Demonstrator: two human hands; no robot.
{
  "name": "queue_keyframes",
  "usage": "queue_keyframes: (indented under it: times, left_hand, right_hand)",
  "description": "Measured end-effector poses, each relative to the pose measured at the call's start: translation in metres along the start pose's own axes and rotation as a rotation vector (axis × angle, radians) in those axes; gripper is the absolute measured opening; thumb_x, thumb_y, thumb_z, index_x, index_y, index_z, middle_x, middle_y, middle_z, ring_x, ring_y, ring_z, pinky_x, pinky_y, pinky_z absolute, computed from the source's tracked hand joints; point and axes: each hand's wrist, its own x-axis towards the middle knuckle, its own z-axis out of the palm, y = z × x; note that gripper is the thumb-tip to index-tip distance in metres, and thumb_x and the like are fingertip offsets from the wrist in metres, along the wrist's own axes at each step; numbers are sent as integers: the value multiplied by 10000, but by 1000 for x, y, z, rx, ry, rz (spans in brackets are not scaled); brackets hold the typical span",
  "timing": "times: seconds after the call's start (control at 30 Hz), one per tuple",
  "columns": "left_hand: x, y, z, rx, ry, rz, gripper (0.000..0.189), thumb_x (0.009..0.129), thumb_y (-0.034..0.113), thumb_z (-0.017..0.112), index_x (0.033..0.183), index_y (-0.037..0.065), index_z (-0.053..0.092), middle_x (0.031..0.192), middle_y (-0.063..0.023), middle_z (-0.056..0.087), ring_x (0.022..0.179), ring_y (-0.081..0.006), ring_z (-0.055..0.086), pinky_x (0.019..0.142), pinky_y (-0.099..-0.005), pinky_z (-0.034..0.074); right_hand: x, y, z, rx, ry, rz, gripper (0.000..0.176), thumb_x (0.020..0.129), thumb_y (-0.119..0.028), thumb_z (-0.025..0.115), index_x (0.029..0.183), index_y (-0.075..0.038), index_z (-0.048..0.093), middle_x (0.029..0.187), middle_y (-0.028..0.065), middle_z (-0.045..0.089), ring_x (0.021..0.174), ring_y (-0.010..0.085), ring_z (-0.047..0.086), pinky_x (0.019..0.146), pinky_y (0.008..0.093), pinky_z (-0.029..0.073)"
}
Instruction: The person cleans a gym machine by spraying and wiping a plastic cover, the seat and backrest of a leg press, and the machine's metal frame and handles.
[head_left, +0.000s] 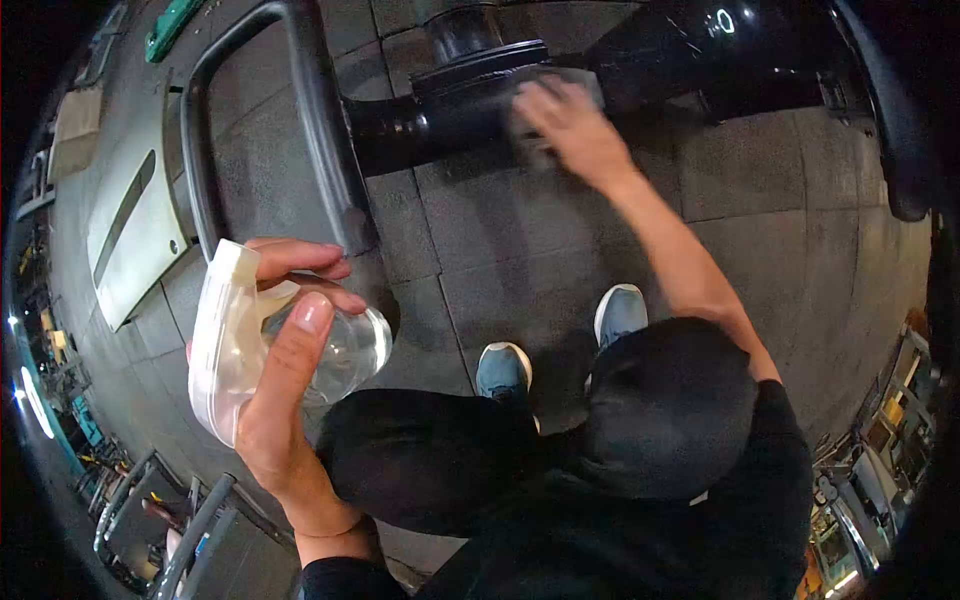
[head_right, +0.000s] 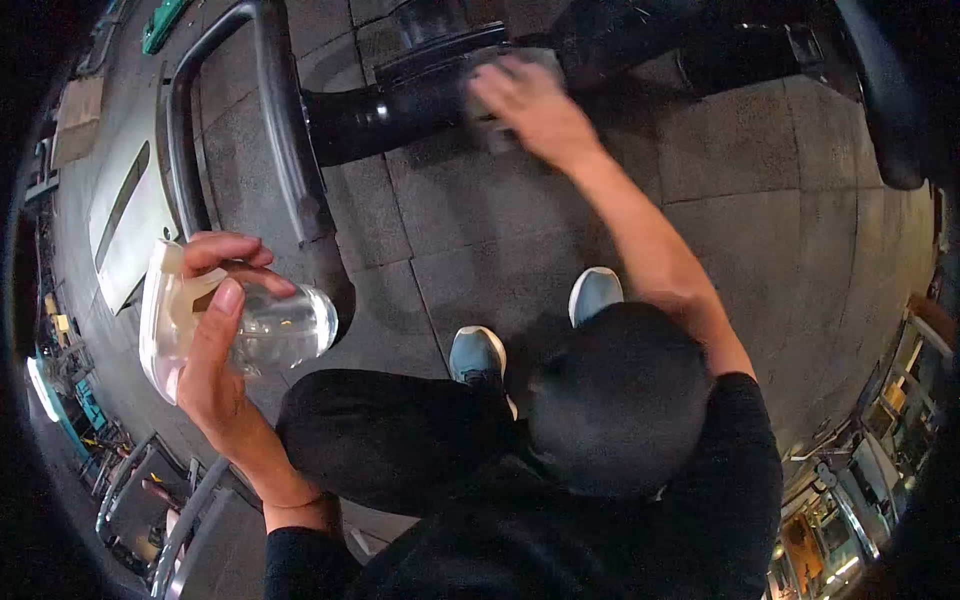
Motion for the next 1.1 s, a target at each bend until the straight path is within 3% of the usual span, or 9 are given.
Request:
queue_keyframes:
  times: [0.23, 0.37, 0.47, 0.57, 0.63, 0.67, 0.77, 0.93, 1.1]
  left_hand:
    - [5, -5, -10, 47, 98, 5, 408, 846, 263, 703, 1053, -88, 703, 975, -180, 682, 850, -232, 702, 850, -334, 507]
    - [8, -3, -8, 64, 52, -51, 394, 847, 251, 699, 1051, -86, 697, 974, -174, 678, 860, -243, 701, 871, -341, 504]
    - [12, -5, -6, 67, 32, -45, 399, 840, 236, 695, 1066, -93, 691, 966, -182, 673, 859, -244, 698, 885, -350, 503]
    - [7, 0, 0, 61, 58, -30, 398, 843, 228, 682, 1072, -98, 687, 979, -191, 667, 854, -246, 695, 893, -356, 502]
    - [5, 2, 8, 60, 58, -45, 403, 844, 232, 672, 1068, -103, 674, 980, -203, 654, 835, -253, 691, 894, -357, 499]
    - [5, 2, 13, 57, 62, -4, 404, 838, 231, 668, 1063, -104, 667, 980, -207, 649, 823, -256, 689, 890, -358, 501]
    - [8, 4, 30, 17, 83, 61, 413, 818, 231, 659, 1055, -108, 651, 976, -220, 638, 791, -256, 683, 878, -368, 503]
    - [24, -3, 29, 11, -61, 22, 438, 836, 231, 673, 1095, -121, 658, 1016, -222, 648, 827, -262, 697, 881, -371, 508]
    - [30, -8, 24, 36, -31, -5, 394, 873, 200, 670, 1116, -110, 669, 1049, -209, 673, 871, -252, 705, 893, -366, 514]
  right_hand:
    - [7, -27, 11, -70, 84, 148, 706, 916, -46, 547, 1603, -112, 396, 1663, 93, 370, 1443, 403, 458, 1180, 474, 437]
    - [56, -81, 31, 179, 14, -119, 705, 912, -77, 551, 1592, -3, 382, 1642, 166, 403, 1375, 355, 536, 1162, 456, 438]
    - [102, -139, 25, 101, 119, -111, 673, 909, -53, 562, 1556, 54, 411, 1624, 231, 403, 1337, 392, 563, 1118, 443, 463]
    - [114, -159, 36, 205, 1, 76, 817, 859, -46, 636, 1588, 99, 298, 1654, 278, 320, 1353, 410, 530, 1142, 464, 435]
    - [125, -153, 30, 747, 92, 78, 1019, 771, 3, 696, 1619, 113, 141, 1694, 284, 207, 1390, 439, 470, 1181, 502, 385]
    - [126, -146, 26, 781, -16, 29, 971, 773, 35, 653, 1555, 219, 107, 1661, 373, 165, 1419, 485, 437, 1193, 533, 354]
    - [143, -149, 21, 763, 128, -30, 1063, 771, 24, 696, 1618, 112, 58, 1707, 288, 120, 1480, 447, 361, 1261, 508, 294]
    - [110, -121, 21, 801, 66, -28, 1084, 781, -92, 757, 1655, -3, 122, 1734, 184, 148, 1539, 411, 303, 1278, 500, 277]
    - [32, -49, -3, 414, -83, -63, 934, 735, -6, 718, 1599, -105, 378, 1654, 106, 401, 1482, 349, 428, 1246, 460, 353]
